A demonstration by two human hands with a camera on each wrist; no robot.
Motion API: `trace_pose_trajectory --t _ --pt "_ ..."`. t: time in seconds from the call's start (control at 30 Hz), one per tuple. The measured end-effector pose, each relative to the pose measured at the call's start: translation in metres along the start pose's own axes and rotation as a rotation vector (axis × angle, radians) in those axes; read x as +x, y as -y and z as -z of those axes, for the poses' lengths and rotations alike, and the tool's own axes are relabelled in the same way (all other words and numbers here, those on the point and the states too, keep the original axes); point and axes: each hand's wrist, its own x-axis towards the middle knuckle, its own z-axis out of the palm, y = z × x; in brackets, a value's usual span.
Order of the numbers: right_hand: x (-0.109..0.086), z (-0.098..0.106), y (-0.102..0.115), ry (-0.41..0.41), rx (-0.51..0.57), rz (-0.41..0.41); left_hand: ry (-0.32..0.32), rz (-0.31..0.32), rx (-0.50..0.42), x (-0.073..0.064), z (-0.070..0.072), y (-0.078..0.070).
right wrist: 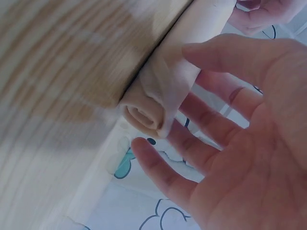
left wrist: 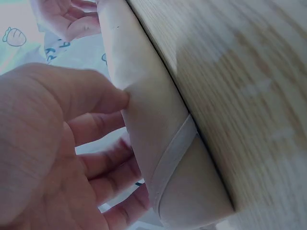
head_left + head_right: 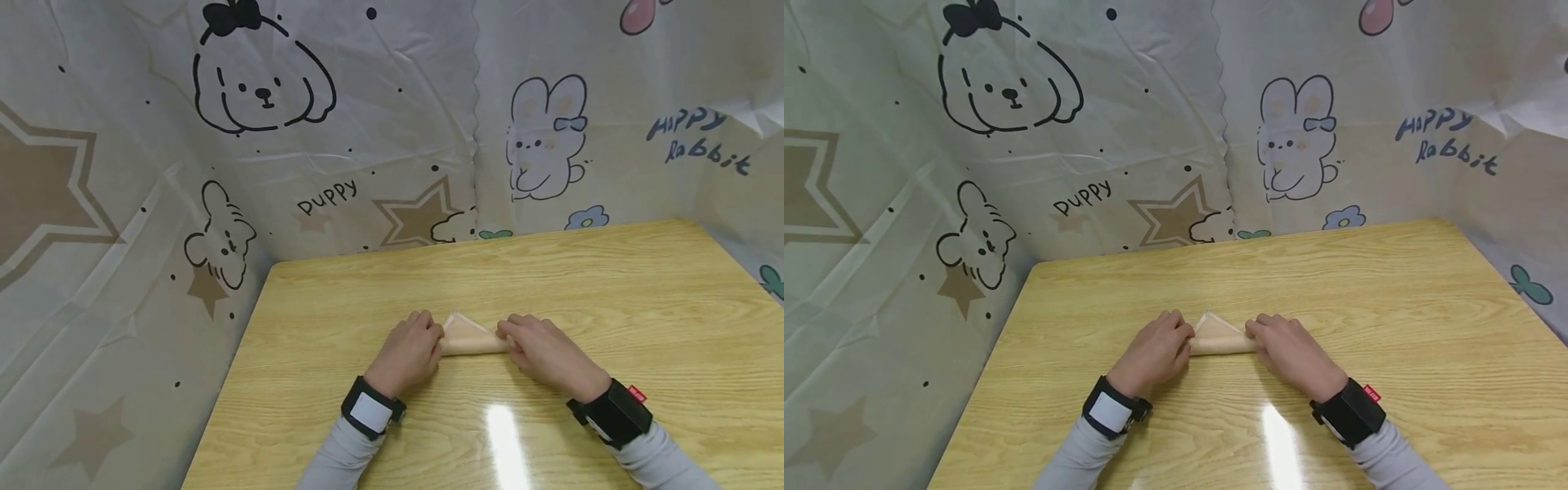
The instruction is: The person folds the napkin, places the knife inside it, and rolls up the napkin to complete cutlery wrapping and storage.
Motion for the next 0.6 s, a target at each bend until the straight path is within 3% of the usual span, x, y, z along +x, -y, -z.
trace_pose_trajectory --t 0.1,0.37,0.6 --pt "0.0002 -0.0005 0.0006 0.003 0.001 -0.003 0.000 0.014 0.000 0.0006 -0.0007 0.0010" --pt "-0.0022 -0.0022 0.0016 -0.023 0.008 0.001 -0.087 0.014 -0.020 0.0020 -0.0021 0.0020" --pt "-0.0017 -0.0040 0.0036 -0.022 0.032 -0.029 0.009 0.028 -0.023 -0.0023 0.0026 0.0004"
